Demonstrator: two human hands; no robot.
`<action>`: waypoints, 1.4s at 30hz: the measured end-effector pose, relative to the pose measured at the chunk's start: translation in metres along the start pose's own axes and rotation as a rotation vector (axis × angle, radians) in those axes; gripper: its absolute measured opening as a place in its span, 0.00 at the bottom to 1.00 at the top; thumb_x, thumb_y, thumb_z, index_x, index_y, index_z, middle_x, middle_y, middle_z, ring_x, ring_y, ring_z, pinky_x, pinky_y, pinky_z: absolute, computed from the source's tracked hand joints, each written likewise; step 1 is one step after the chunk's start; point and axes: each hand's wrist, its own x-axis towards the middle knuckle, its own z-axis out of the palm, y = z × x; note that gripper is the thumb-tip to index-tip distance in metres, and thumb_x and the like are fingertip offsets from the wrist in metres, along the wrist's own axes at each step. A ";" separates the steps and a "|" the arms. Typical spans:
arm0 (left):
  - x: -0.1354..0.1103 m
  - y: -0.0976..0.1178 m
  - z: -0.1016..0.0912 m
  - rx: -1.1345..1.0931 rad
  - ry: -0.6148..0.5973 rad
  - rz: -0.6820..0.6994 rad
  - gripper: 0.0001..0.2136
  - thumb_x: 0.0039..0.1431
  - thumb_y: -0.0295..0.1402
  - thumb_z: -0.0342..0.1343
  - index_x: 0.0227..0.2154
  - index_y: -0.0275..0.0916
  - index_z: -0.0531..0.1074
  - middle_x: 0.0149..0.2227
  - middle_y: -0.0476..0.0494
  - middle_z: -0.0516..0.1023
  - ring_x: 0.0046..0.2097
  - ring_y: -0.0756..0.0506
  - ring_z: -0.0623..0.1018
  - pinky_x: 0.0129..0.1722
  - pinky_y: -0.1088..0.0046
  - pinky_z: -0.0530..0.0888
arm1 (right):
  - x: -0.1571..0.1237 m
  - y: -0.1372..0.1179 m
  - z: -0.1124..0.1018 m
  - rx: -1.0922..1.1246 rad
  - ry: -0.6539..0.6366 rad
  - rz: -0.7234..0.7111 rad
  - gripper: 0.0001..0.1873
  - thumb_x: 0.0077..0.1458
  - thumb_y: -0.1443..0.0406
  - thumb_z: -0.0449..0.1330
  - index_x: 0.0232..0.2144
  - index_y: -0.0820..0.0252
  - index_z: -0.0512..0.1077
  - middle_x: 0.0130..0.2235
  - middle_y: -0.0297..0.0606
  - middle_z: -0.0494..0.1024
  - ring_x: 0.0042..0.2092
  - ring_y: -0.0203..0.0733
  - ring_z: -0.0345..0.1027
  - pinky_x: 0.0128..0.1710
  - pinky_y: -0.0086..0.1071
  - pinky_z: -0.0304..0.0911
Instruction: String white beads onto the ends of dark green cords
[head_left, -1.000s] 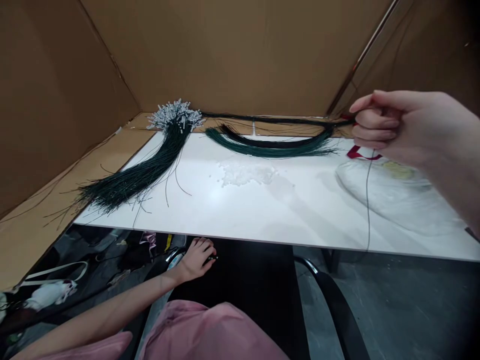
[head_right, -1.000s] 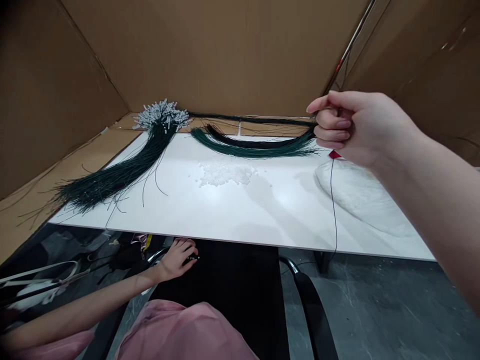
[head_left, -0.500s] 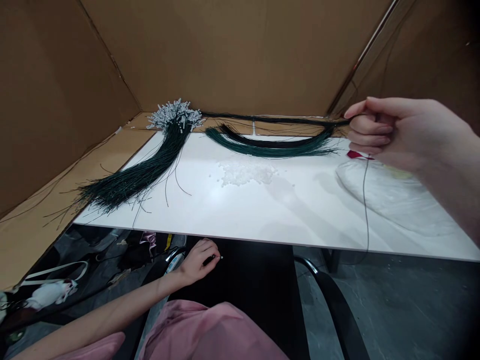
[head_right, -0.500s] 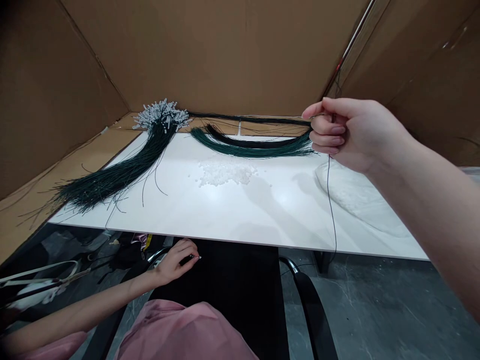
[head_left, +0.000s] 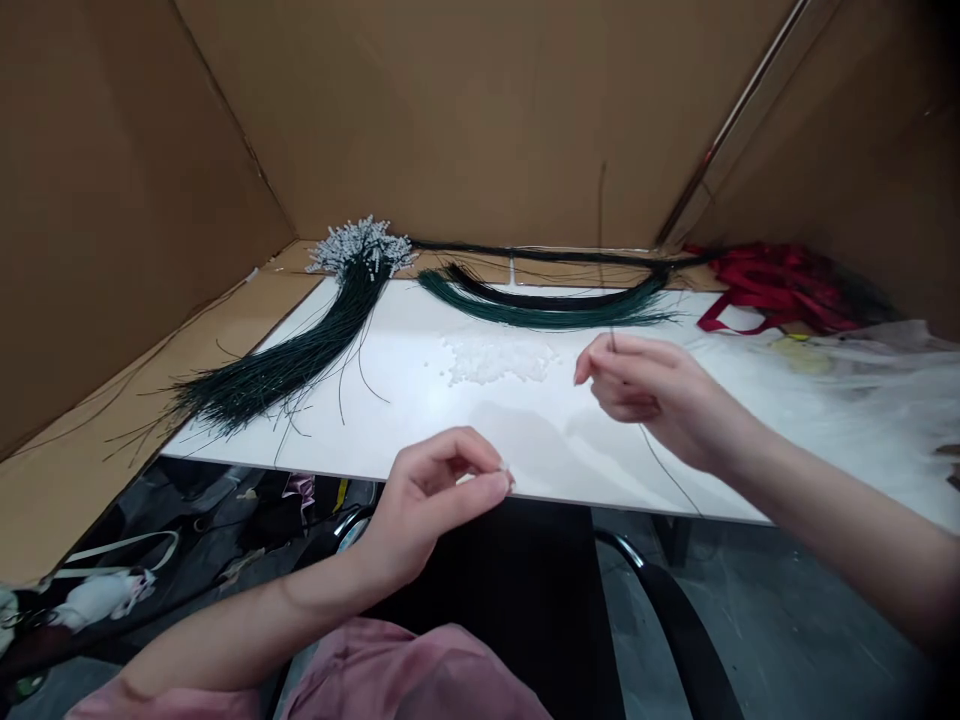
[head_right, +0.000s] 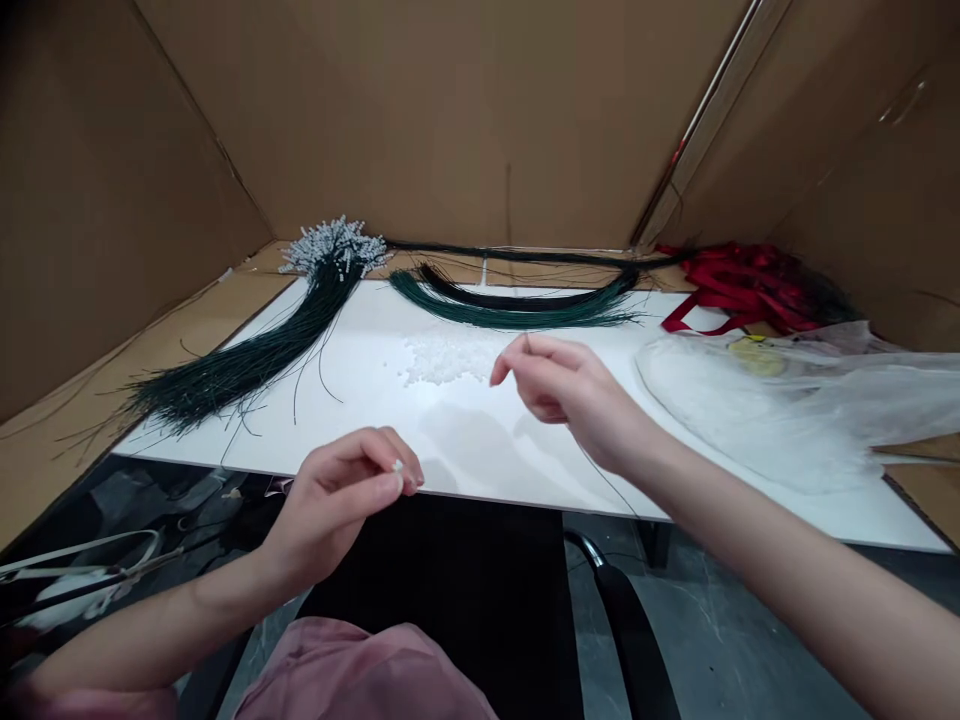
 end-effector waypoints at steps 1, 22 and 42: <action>0.008 0.005 0.002 -0.128 0.045 -0.023 0.05 0.61 0.31 0.60 0.30 0.38 0.71 0.31 0.48 0.74 0.36 0.49 0.73 0.38 0.75 0.69 | -0.003 0.000 0.005 -0.018 -0.004 -0.026 0.11 0.61 0.64 0.58 0.28 0.62 0.73 0.20 0.26 0.51 0.22 0.29 0.41 0.21 0.31 0.35; 0.065 -0.011 -0.003 -0.353 0.133 -0.213 0.04 0.53 0.30 0.68 0.30 0.37 0.79 0.27 0.49 0.79 0.30 0.52 0.77 0.34 0.79 0.74 | 0.034 0.022 0.014 -0.172 -0.177 -0.293 0.02 0.57 0.65 0.64 0.33 0.57 0.76 0.32 0.35 0.71 0.29 0.35 0.63 0.25 0.31 0.53; 0.077 -0.014 -0.001 -0.418 0.058 -0.358 0.01 0.54 0.29 0.67 0.29 0.38 0.81 0.25 0.48 0.79 0.30 0.52 0.76 0.34 0.79 0.72 | 0.048 0.023 -0.008 -0.375 -0.269 -0.514 0.03 0.57 0.70 0.63 0.36 0.59 0.76 0.33 0.35 0.74 0.29 0.33 0.62 0.22 0.30 0.52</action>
